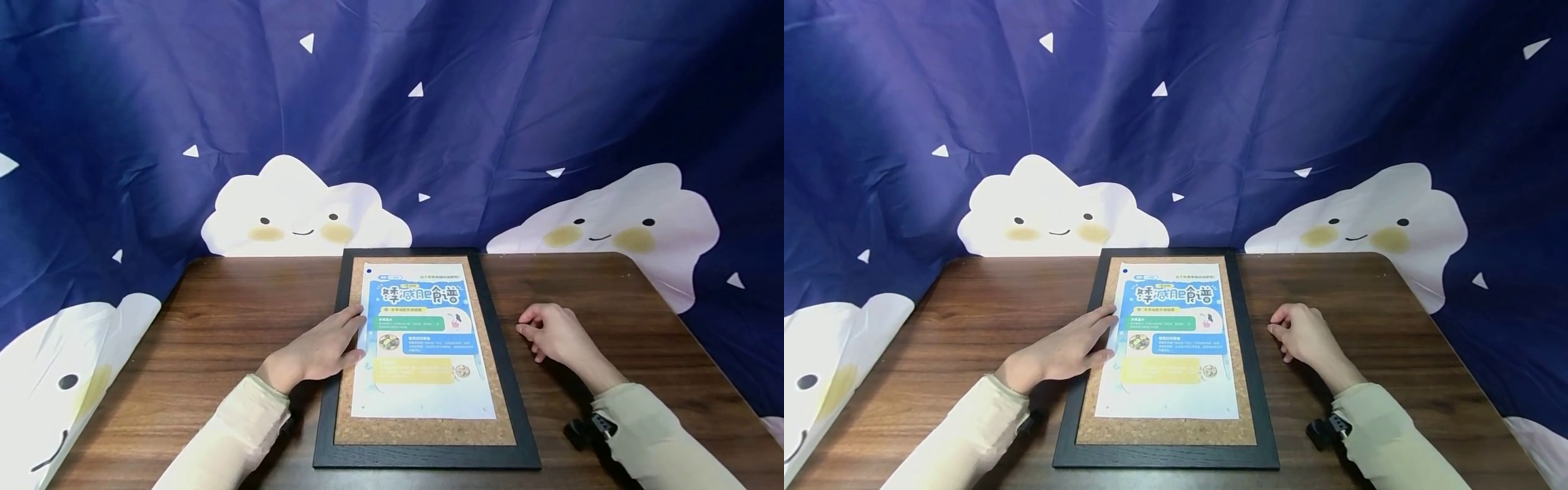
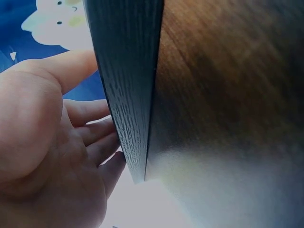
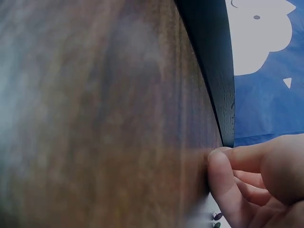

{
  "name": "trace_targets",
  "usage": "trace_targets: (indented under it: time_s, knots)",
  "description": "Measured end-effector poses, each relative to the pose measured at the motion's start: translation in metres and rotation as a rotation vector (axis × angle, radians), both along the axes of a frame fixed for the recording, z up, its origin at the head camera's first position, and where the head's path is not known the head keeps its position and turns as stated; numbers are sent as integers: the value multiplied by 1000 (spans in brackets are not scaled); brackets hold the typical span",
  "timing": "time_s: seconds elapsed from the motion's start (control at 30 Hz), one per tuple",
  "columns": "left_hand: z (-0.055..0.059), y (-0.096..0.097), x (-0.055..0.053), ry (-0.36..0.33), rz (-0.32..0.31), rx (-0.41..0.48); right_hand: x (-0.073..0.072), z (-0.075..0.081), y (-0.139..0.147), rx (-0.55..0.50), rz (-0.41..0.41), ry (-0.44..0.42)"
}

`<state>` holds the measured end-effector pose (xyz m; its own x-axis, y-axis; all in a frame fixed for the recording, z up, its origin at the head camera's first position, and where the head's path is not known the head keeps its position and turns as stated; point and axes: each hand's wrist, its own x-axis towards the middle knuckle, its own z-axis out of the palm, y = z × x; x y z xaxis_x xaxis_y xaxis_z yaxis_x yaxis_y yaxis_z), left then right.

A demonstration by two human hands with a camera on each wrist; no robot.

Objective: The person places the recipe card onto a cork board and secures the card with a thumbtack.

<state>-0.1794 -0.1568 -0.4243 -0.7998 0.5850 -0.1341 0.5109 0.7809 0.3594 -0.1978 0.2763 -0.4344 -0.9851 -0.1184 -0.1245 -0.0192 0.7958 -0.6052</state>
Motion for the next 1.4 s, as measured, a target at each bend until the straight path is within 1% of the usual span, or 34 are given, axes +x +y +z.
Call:
trace_targets:
  time_s: [0.2,0.5,0.73,0.9,1.03,1.2,1.4]
  knots:
    - [0,-1,1,-6,-5,8,1,-1,3,-6,-25,-29]
    - [-2,-1,1,6,2,1,2,-1,5,-37,-42,-35]
    - [-2,-1,0,-3,7,1,3,0,9,-61,-50,-55]
    - [-2,-1,0,-8,13,-1,3,-1,9,-73,-61,-52]
    - [-1,0,0,-9,8,0,1,-1,9,-60,-77,-45]
    - [0,0,0,-7,5,1,-4,-1,8,-56,-114,-65]
    - [0,-1,0,5,0,0,-8,-2,6,-46,-117,-69]
